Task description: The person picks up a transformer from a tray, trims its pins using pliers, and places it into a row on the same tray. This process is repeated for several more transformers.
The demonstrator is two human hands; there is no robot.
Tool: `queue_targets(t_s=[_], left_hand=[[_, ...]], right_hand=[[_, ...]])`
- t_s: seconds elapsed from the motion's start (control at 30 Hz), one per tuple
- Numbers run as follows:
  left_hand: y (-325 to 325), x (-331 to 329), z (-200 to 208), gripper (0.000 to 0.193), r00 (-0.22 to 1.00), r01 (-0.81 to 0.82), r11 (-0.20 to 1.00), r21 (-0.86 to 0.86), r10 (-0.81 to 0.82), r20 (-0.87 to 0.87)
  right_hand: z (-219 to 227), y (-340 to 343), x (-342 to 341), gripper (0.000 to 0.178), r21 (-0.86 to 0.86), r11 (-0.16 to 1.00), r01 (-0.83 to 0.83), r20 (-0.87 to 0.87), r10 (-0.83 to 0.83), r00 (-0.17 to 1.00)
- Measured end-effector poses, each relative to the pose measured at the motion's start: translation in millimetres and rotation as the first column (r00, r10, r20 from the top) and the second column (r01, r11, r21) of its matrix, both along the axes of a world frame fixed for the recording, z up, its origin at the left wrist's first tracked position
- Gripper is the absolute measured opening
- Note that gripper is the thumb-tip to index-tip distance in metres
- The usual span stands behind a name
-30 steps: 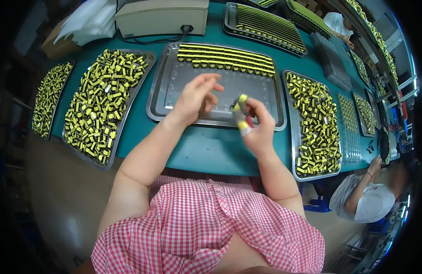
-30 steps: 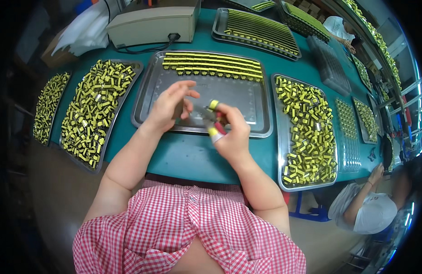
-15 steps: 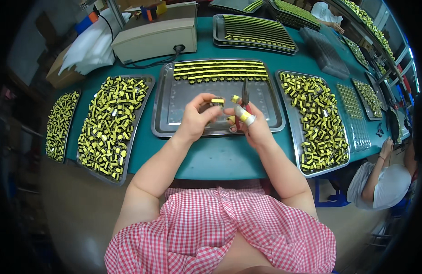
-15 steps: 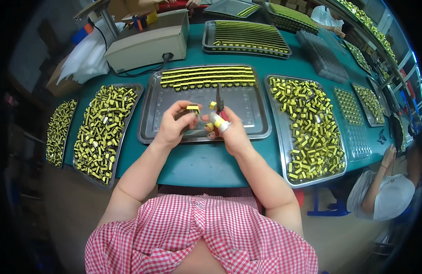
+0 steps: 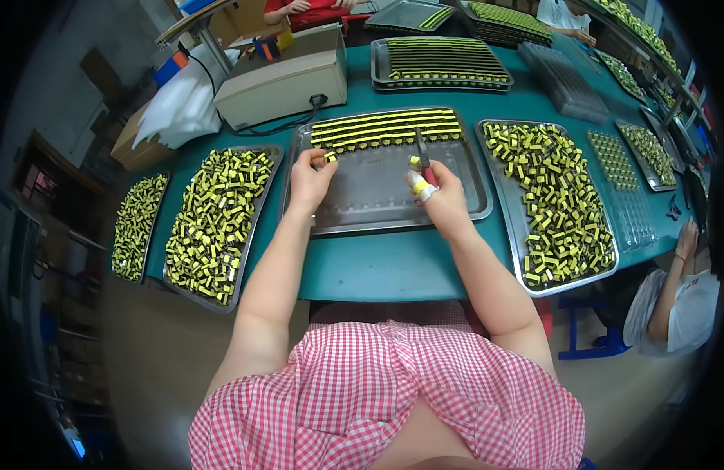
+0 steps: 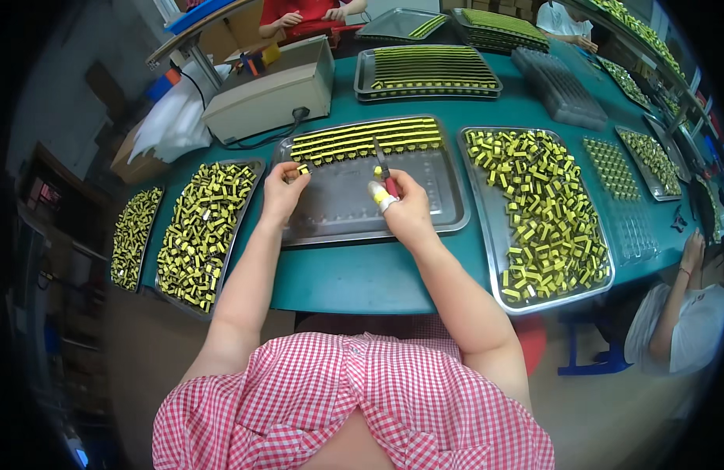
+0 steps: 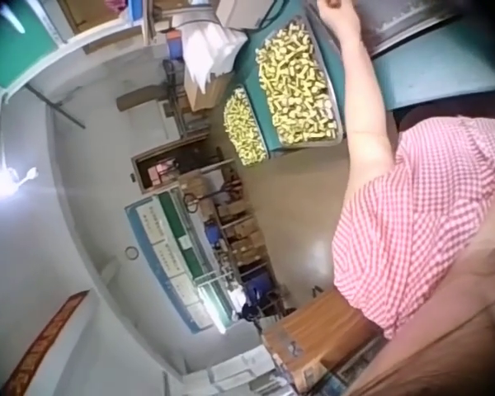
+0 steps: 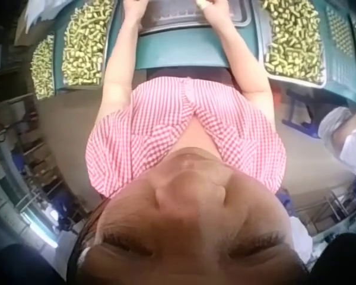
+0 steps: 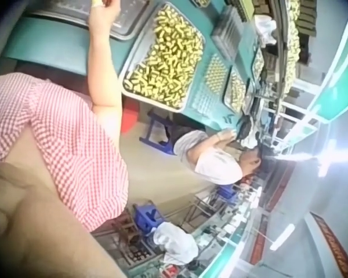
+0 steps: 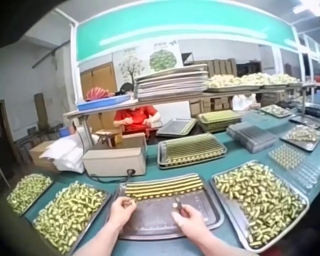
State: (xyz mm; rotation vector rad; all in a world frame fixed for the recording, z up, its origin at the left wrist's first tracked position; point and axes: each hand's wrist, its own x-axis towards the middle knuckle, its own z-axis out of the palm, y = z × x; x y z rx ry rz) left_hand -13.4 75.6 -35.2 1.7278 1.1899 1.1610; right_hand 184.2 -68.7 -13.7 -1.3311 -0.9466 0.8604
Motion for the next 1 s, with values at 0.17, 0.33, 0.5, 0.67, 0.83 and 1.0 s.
queue_targets(t_s=[0.17,0.33,0.5,0.67,0.83,1.0], left_hand=[[38.1,-14.0,4.7,0.028,0.791,-0.03,0.968,0.249,0.175,-0.586],[46.4,-4.2,3.6,0.025,0.687,0.07,0.95,0.305,0.176,-0.705],[56.7,-0.7,-1.9,0.027,0.613,0.129,0.923,0.362,0.212,-0.761],[55.2,3.2,-2.9,0.022,0.621,0.133,0.903,0.408,0.245,-0.744],[55.6,3.6,-3.9,0.017,0.638,0.16,0.87,0.467,0.27,-0.721],[53.8,7.8,-0.2,0.019,0.625,0.199,0.856,0.478,0.265,-0.734]], right_hand=[[10.0,-6.5,-4.6,0.026,0.048,0.997,0.059,0.089,-0.063,0.994],[8.9,-6.5,-0.8,0.025,0.072,0.995,0.064,0.101,-0.071,0.992],[9.4,-6.7,-1.4,0.025,0.089,0.994,0.065,0.114,-0.075,0.991],[12.4,-8.8,-0.5,0.025,0.089,0.994,0.065,0.107,-0.074,0.991],[15.2,-10.3,-1.0,0.026,0.104,0.993,0.059,0.12,-0.071,0.99],[16.9,-11.5,0.0,0.026,0.097,0.994,0.051,0.13,-0.064,0.989]])
